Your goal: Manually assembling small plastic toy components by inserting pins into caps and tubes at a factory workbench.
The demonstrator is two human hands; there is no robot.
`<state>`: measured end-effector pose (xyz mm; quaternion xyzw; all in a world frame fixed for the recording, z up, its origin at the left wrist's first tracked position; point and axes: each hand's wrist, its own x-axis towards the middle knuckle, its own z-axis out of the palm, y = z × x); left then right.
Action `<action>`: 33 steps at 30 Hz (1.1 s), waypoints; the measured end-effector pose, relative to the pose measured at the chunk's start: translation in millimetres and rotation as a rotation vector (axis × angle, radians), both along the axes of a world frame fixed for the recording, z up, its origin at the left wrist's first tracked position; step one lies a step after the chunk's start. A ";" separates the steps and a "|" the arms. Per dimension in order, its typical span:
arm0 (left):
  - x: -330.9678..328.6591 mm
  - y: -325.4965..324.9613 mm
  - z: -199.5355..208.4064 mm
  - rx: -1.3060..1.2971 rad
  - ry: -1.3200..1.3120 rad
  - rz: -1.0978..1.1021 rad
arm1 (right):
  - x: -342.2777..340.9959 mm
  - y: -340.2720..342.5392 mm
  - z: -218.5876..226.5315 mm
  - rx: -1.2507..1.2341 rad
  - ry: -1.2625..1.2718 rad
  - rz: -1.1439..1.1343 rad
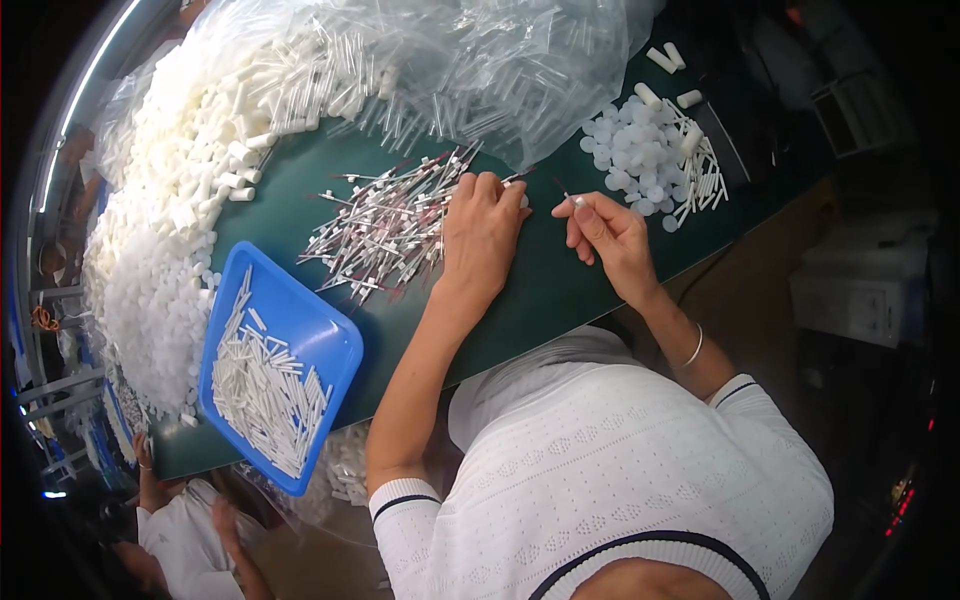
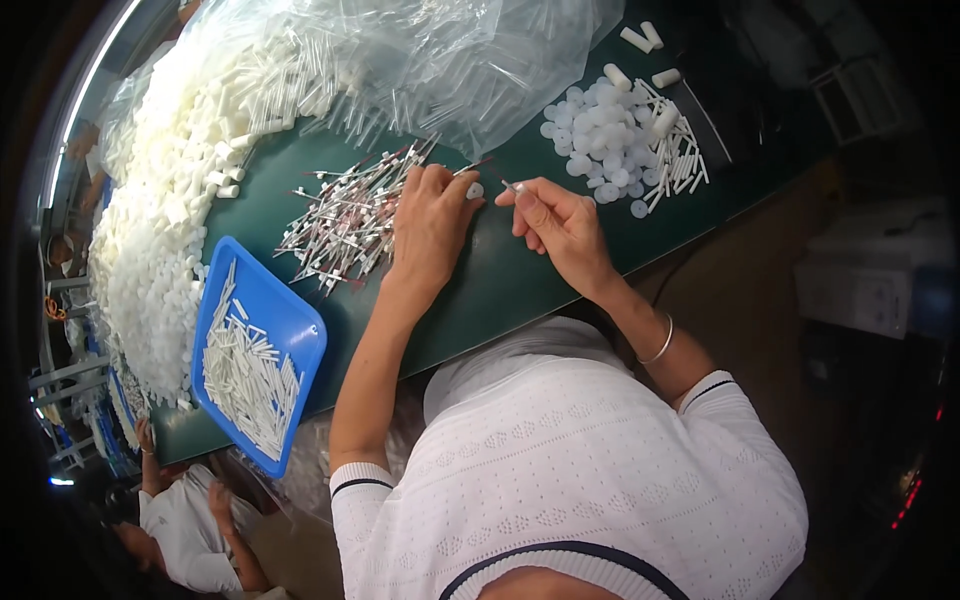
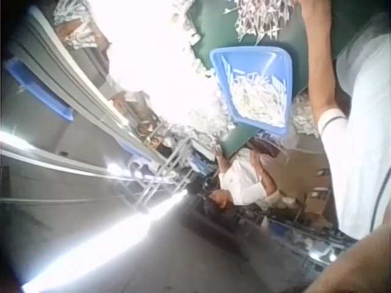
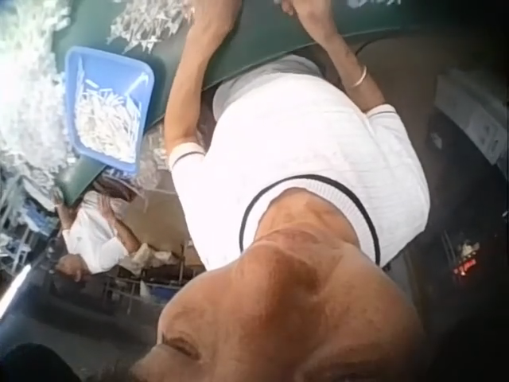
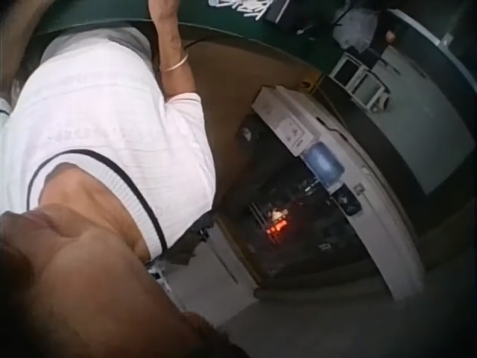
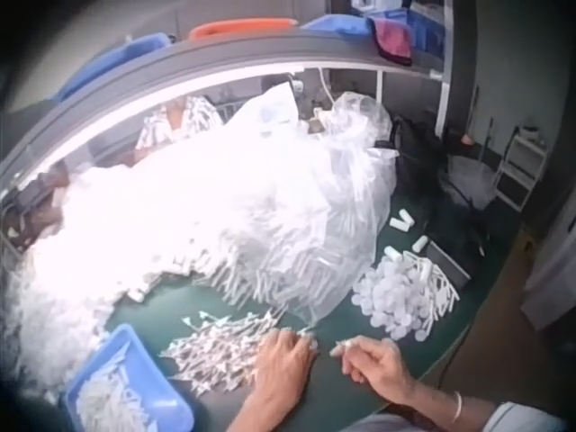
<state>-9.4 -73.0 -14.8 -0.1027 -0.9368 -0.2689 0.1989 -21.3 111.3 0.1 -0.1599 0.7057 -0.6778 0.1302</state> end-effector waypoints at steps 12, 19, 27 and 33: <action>102.2 -33.7 30.5 1.603 -0.340 0.169 | 27.6 -32.7 31.8 0.058 0.139 0.369; 130.6 -49.6 17.8 1.864 -0.213 0.104 | 27.9 -66.4 23.0 0.112 0.267 0.461; 136.9 -49.2 11.7 1.902 -0.227 0.161 | 34.6 -75.0 25.0 0.133 0.265 0.419; 134.7 -48.2 10.7 1.904 -0.239 0.146 | 30.5 -71.9 18.4 0.206 0.342 0.483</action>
